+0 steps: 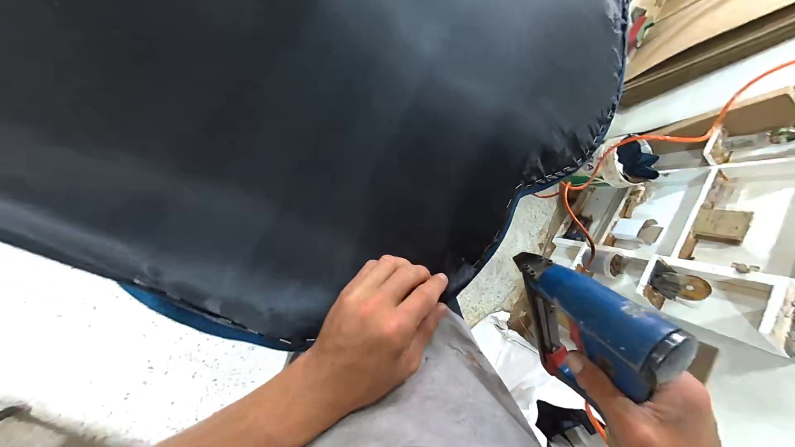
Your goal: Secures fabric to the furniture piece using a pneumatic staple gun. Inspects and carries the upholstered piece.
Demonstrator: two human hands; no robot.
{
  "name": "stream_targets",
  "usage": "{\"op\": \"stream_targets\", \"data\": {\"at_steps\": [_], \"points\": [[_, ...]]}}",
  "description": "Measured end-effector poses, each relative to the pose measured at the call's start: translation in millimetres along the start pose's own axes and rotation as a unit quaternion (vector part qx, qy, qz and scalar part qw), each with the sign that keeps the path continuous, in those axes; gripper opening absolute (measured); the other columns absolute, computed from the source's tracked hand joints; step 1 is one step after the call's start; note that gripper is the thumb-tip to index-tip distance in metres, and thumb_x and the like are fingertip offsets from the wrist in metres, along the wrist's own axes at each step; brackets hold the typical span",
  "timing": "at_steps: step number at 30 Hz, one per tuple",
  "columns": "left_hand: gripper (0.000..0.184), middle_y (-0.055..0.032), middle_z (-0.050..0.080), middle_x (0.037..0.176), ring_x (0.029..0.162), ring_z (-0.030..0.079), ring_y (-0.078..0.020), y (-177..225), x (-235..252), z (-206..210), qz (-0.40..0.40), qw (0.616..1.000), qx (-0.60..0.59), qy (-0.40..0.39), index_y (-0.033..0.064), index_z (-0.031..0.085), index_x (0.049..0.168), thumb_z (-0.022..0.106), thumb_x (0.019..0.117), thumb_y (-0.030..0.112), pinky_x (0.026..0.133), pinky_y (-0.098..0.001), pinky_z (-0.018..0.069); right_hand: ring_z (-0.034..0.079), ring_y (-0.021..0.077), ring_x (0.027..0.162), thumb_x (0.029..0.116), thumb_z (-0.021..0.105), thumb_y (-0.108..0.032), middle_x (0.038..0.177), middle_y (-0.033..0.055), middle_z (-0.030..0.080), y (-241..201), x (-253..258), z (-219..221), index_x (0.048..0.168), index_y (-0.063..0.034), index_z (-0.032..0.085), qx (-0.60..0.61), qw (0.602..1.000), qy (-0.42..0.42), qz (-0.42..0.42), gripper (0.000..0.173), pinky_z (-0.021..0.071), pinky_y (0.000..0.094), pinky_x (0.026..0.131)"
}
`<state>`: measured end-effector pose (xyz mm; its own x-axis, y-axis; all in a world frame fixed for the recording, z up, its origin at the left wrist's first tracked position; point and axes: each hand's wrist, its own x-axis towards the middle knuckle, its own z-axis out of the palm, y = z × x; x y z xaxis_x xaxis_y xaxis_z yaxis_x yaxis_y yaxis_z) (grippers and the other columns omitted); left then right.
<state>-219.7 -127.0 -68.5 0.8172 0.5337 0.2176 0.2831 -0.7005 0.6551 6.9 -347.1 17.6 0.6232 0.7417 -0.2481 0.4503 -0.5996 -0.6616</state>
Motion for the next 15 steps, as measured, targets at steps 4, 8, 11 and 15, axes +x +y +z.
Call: {"op": "stream_targets", "data": {"at_steps": [4, 8, 11, 15], "points": [[0.033, -0.0005, 0.072, 0.109, 0.105, 0.066, -0.0161, 13, -11, 20, -0.004, 0.996, 0.067, 0.057, 0.016, 0.074, 0.123, 0.066, 0.0997, 0.037, 0.088, -0.0338, 0.0554, 0.072, 0.001, 0.084, 0.0858, 0.082, -0.022, 0.092, -0.0035, 0.076, 13, -1, 14, 0.105, -0.0078, 0.068, 0.042, 0.998, -0.008, -0.041, 0.028, 0.0638, 0.0256, 0.076], [0.028, -0.0017, 0.07, 0.105, 0.1, 0.064, -0.0177, 22, -6, 32, -0.007, 0.991, 0.107, 0.085, 0.0155, 0.075, 0.121, 0.067, 0.0994, 0.031, 0.082, -0.0326, 0.0543, 0.073, 0.0014, 0.084, 0.0867, 0.082, -0.022, 0.092, -0.0037, 0.076, 18, -2, 14, 0.106, -0.0086, 0.068, 0.068, 0.995, -0.03, -0.062, 0.028, 0.0642, 0.0257, 0.076], [0.033, -0.0026, 0.067, 0.131, 0.126, 0.058, -0.0219, 25, -2, 40, -0.016, 0.985, 0.133, 0.108, 0.0155, 0.072, 0.128, 0.065, 0.1001, 0.03, 0.103, -0.0389, 0.0488, 0.072, 0.001, 0.085, 0.0862, 0.082, -0.024, 0.091, -0.0015, 0.076, 19, -1, 12, 0.104, -0.0067, 0.068, 0.055, 0.995, -0.043, -0.066, 0.029, 0.0633, 0.0254, 0.077], [0.054, -0.0035, 0.041, 0.164, 0.156, 0.027, -0.0222, 21, 5, 34, -0.007, 0.987, 0.16, 0.002, 0.0105, 0.053, 0.151, 0.051, 0.1045, 0.039, 0.128, -0.048, 0.0242, 0.072, 0.0019, 0.089, 0.0872, 0.082, -0.027, 0.094, 0.0007, 0.076, 22, -3, 10, 0.107, -0.0057, 0.068, 0.05, 0.994, -0.058, -0.082, 0.032, 0.0628, 0.026, 0.08]]}}
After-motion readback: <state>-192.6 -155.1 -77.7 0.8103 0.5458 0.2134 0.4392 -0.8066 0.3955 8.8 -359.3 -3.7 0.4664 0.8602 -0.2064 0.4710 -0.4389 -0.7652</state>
